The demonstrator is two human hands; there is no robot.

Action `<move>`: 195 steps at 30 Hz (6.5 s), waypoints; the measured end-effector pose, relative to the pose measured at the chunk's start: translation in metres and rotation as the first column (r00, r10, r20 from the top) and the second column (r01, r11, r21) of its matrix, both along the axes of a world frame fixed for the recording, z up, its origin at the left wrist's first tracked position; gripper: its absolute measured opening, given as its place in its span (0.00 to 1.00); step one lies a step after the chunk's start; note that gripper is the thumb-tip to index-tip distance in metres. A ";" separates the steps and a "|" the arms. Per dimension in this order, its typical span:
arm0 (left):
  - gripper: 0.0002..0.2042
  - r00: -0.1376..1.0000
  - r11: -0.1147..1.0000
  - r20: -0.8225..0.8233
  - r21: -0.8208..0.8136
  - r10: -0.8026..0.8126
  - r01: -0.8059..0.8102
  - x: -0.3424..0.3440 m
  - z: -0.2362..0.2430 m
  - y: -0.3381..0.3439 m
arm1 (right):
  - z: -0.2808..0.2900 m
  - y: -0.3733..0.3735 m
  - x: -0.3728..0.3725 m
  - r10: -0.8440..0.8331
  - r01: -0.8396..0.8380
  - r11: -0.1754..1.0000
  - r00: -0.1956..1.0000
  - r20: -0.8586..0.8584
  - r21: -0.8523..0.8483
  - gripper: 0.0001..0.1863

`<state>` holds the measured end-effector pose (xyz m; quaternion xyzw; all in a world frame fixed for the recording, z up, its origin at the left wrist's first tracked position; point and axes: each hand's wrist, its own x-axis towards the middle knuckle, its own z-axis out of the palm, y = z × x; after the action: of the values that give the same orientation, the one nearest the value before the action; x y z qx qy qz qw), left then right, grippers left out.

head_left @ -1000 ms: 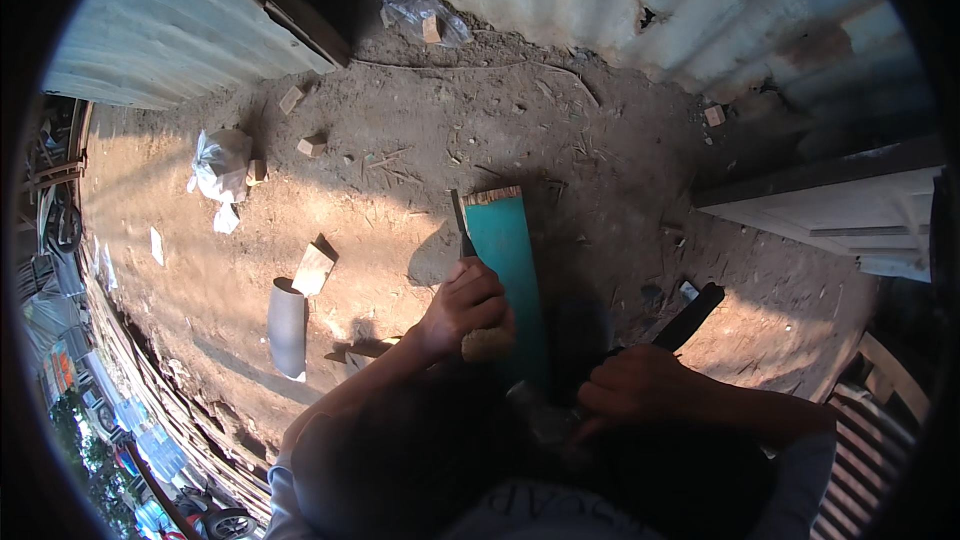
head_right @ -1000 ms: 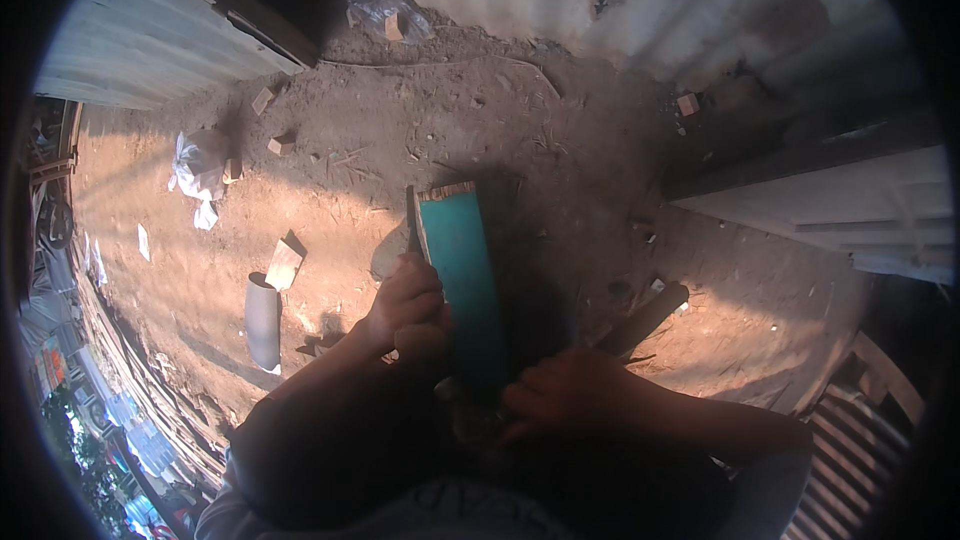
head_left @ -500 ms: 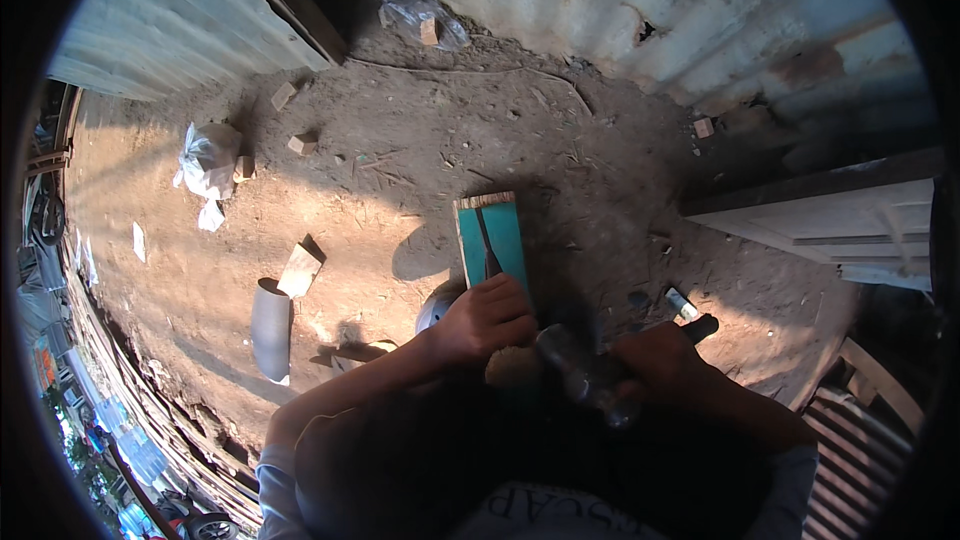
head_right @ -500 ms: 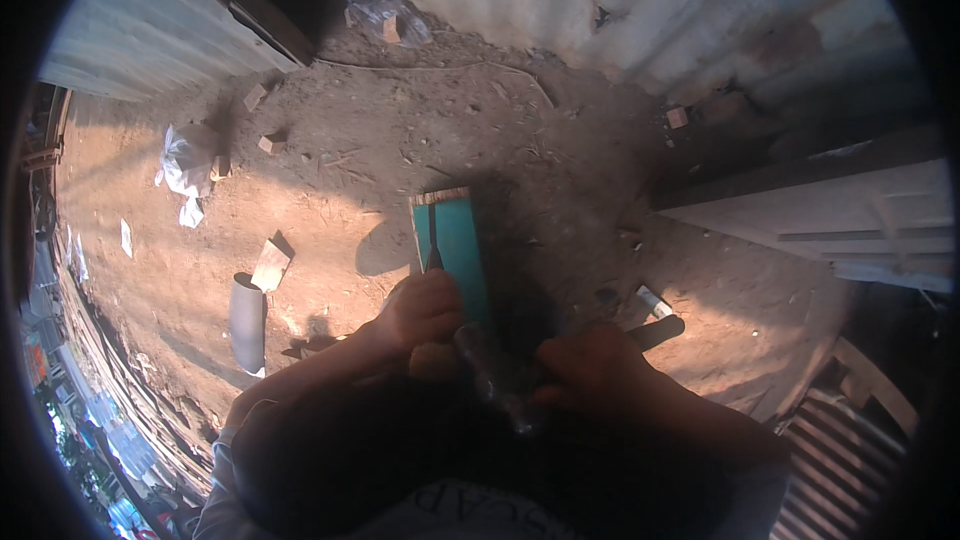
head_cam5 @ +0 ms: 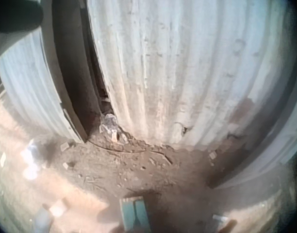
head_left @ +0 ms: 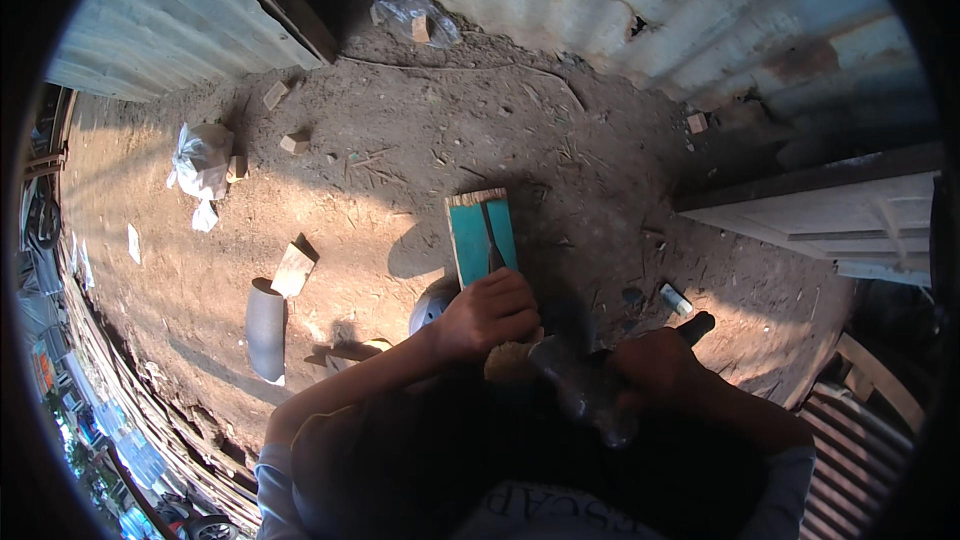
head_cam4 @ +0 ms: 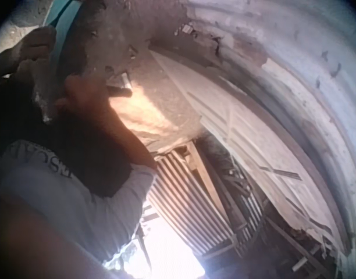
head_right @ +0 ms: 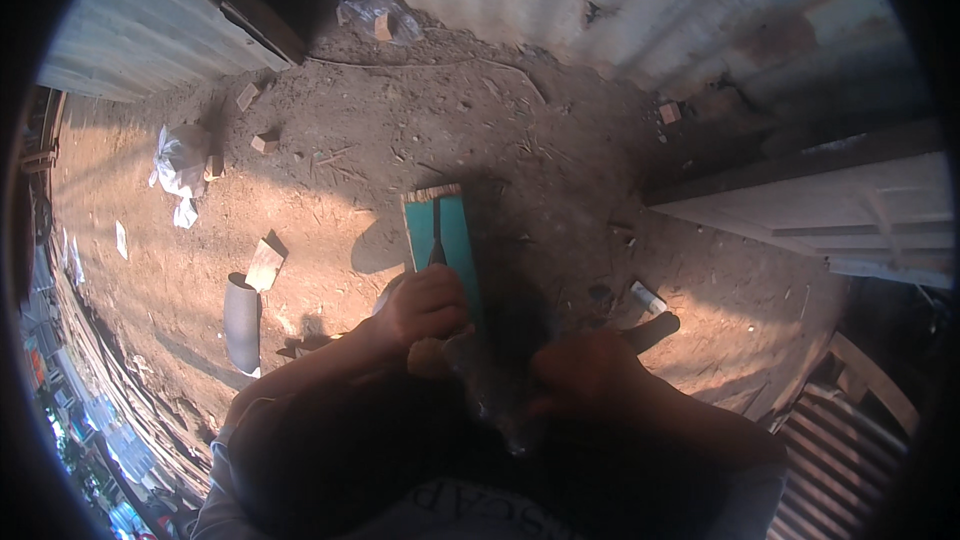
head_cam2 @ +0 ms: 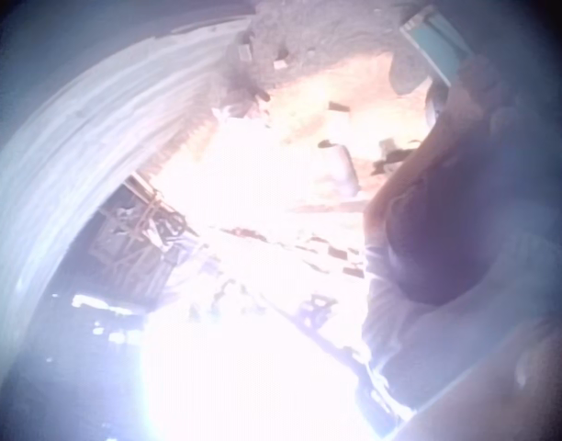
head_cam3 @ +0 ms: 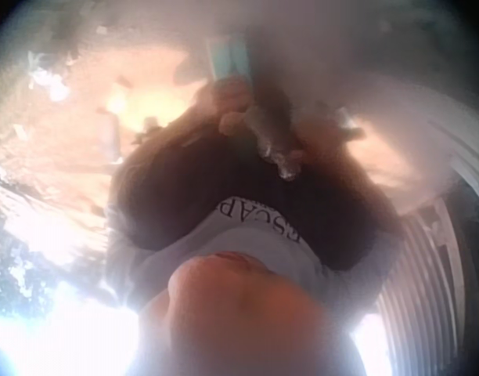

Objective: The person sits on the ground and uses a hammer and chisel to carve a green-painted wooden block. They repeatedly strike the chisel to remove material, then scrape away debris with their hand.

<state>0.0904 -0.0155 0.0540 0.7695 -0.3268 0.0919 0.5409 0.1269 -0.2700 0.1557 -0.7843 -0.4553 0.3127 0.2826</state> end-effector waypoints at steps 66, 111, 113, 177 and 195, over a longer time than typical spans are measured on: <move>0.04 0.878 0.877 -0.116 0.197 0.465 -0.439 0.060 -0.008 0.020 | -0.044 -0.047 -0.029 -0.382 0.381 0.921 0.924 0.007 -0.080 0.12; 0.10 0.844 0.648 -0.007 0.637 -0.536 0.417 -0.019 -0.085 -0.038 | -0.178 -0.139 -0.029 -0.844 0.907 0.415 0.354 0.404 0.074 0.04; 0.14 0.836 0.558 -0.053 0.721 -0.546 0.410 -0.021 -0.081 -0.029 | -0.150 -0.096 0.004 -0.826 0.851 0.522 0.487 0.283 0.058 0.05; 0.57 0.176 0.380 -0.349 0.694 0.921 -0.611 -0.022 -0.116 -0.079 | -0.211 0.147 0.128 0.135 -0.196 0.972 0.921 0.366 0.133 0.08; 0.56 0.147 0.339 -0.315 0.739 0.938 -0.582 -0.023 -0.114 -0.077 | -0.236 0.114 0.147 0.302 -0.333 0.943 0.870 0.389 0.015 0.09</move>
<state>0.0676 -0.0923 -0.0603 0.8874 0.3571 -0.0214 0.2907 0.2737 -0.1556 -0.0806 -0.7322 -0.6365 0.1776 0.1650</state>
